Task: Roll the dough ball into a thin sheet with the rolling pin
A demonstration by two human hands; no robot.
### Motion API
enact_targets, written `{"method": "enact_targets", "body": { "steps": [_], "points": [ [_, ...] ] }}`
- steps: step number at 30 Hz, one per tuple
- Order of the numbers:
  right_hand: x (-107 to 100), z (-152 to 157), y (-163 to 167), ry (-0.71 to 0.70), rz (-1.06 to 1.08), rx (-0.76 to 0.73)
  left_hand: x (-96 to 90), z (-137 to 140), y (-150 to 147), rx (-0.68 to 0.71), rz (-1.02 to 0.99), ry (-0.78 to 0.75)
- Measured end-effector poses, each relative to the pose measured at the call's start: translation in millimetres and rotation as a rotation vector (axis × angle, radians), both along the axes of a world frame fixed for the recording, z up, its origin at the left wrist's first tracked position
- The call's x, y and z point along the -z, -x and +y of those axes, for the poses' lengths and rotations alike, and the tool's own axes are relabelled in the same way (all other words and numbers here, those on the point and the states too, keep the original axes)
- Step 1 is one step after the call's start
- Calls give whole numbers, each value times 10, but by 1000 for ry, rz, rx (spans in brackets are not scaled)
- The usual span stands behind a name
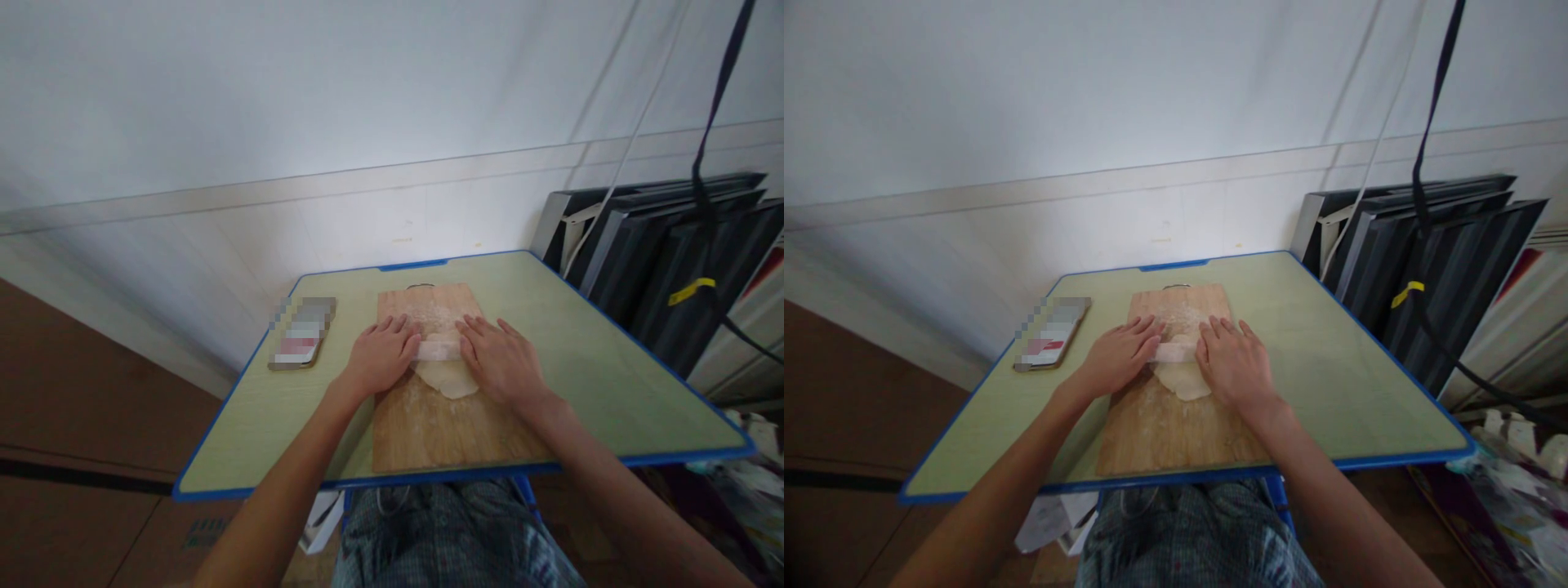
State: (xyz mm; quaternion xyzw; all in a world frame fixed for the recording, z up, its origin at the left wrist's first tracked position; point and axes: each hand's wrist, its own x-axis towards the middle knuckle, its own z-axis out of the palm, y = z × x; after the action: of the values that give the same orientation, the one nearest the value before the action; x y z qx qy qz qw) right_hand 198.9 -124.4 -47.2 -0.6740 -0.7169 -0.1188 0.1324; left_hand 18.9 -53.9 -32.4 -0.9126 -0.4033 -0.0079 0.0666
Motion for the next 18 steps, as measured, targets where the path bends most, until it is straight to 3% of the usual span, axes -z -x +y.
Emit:
{"method": "enact_targets", "body": {
  "steps": [4, 11, 18],
  "points": [
    [-6, 5, -13, 19, 2, -27, -9, -40, 0, 4, -27, 10],
    [-110, 369, -86, 148, -16, 10, -5, 330, -140, -21, 75, 54],
    [-35, 82, -26, 24, -71, 7, 12, 49, -94, -98, -41, -38]
  ]
}}
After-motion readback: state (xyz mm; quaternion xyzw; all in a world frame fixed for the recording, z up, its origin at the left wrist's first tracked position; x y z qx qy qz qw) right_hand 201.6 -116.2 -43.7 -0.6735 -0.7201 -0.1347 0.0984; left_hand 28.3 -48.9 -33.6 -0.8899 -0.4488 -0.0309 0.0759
